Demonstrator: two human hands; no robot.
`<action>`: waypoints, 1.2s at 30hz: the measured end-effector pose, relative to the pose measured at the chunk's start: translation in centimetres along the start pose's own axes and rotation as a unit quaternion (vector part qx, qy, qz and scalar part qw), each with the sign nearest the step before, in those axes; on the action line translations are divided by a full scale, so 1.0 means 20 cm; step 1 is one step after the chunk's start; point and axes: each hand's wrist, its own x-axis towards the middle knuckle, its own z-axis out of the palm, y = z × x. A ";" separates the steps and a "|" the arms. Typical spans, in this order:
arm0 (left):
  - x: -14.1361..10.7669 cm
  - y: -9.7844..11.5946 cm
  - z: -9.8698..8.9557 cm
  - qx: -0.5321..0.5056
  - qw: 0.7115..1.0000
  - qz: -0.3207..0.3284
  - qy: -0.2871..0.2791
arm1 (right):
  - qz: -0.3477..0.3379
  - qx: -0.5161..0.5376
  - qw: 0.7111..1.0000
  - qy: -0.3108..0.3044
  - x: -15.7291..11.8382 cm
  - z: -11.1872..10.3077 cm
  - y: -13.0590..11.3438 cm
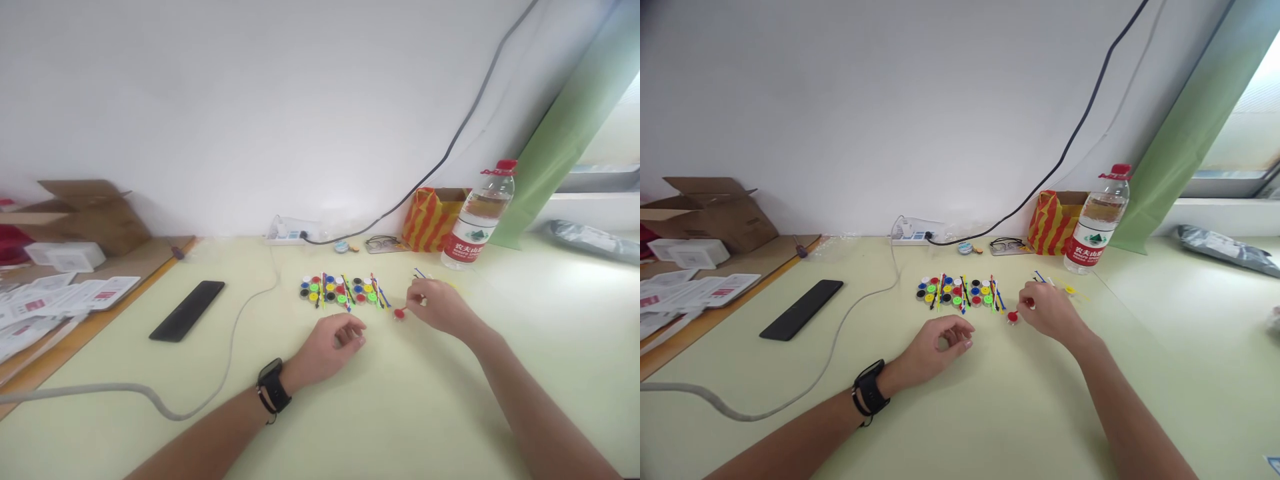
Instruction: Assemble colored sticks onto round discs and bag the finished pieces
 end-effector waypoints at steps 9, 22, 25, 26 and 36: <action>0.00 -0.01 0.00 0.090 0.993 0.068 -0.018 | -0.108 0.236 0.958 -0.123 -0.04 0.06 -0.21; 0.00 -0.01 -0.01 0.094 0.995 0.041 -0.014 | -0.078 0.385 0.902 -0.178 -0.05 0.10 -0.26; 0.01 -0.02 -0.02 0.055 0.998 0.016 0.011 | -0.064 0.424 0.887 -0.172 -0.05 0.10 -0.27; 0.01 -0.02 -0.02 0.034 0.999 0.011 0.020 | -0.055 0.436 0.883 -0.164 -0.05 0.10 -0.28; 0.04 -0.06 -0.03 -0.120 0.989 -0.038 0.079 | -0.018 0.455 0.877 -0.153 -0.06 0.08 -0.35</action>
